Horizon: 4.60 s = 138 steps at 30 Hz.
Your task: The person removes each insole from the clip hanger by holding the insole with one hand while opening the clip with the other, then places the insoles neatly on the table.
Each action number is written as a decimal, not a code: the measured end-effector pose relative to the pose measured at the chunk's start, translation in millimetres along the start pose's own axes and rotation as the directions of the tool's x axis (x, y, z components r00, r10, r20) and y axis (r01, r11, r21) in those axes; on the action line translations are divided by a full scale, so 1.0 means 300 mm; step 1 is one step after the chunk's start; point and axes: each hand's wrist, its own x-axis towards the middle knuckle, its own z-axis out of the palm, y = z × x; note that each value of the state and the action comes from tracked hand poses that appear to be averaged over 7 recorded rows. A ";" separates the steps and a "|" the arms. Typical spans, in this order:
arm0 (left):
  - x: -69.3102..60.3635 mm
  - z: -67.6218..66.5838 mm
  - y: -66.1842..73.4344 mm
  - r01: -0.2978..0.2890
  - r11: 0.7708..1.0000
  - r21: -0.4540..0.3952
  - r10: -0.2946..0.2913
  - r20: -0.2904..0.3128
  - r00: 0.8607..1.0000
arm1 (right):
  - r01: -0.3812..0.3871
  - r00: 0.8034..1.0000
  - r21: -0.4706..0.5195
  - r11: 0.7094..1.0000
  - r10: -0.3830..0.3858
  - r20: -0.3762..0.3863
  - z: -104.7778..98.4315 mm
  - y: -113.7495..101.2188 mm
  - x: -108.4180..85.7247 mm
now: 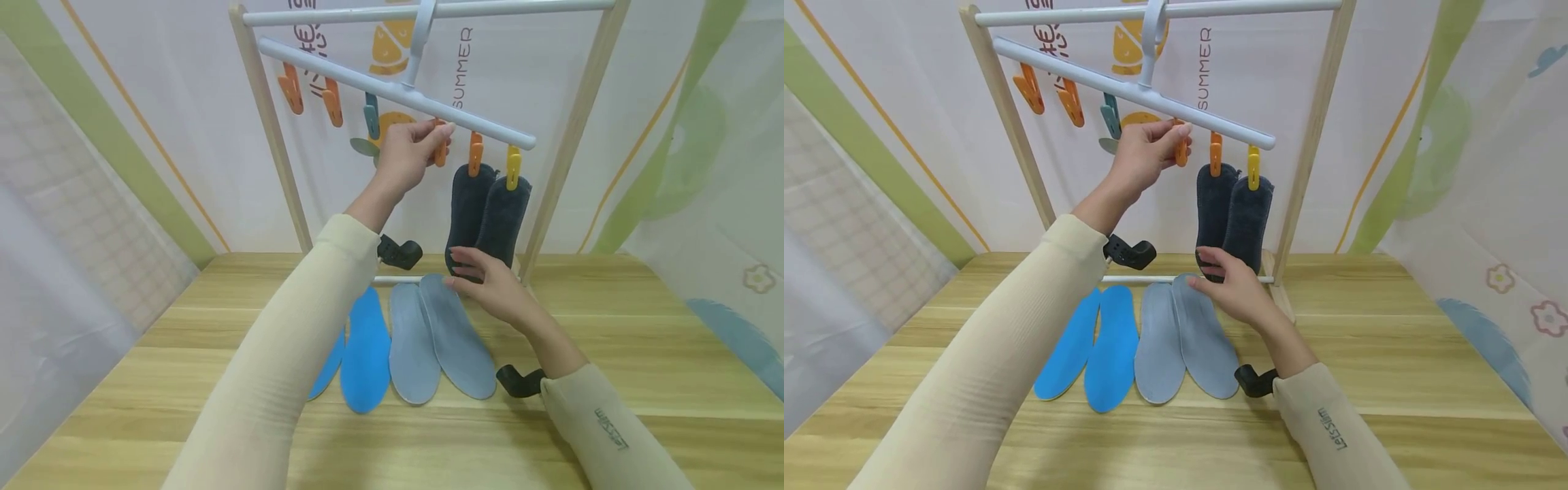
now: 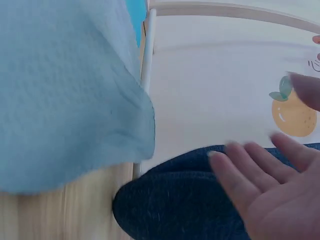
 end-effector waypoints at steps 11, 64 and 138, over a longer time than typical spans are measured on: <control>-0.005 -0.001 0.001 -0.010 1.000 0.003 0.010 -0.005 1.000 | -0.157 0.967 0.262 0.952 0.202 -0.155 -0.014 -0.011 0.014; -0.004 0.015 -0.054 -0.115 0.993 -0.018 0.115 0.017 0.993 | -0.146 0.921 0.201 0.969 0.207 -0.329 0.058 0.083 0.128; 0.062 0.151 0.028 -0.050 0.998 0.029 0.046 0.148 0.988 | -0.032 0.993 0.268 0.963 0.000 0.119 -0.100 0.196 0.049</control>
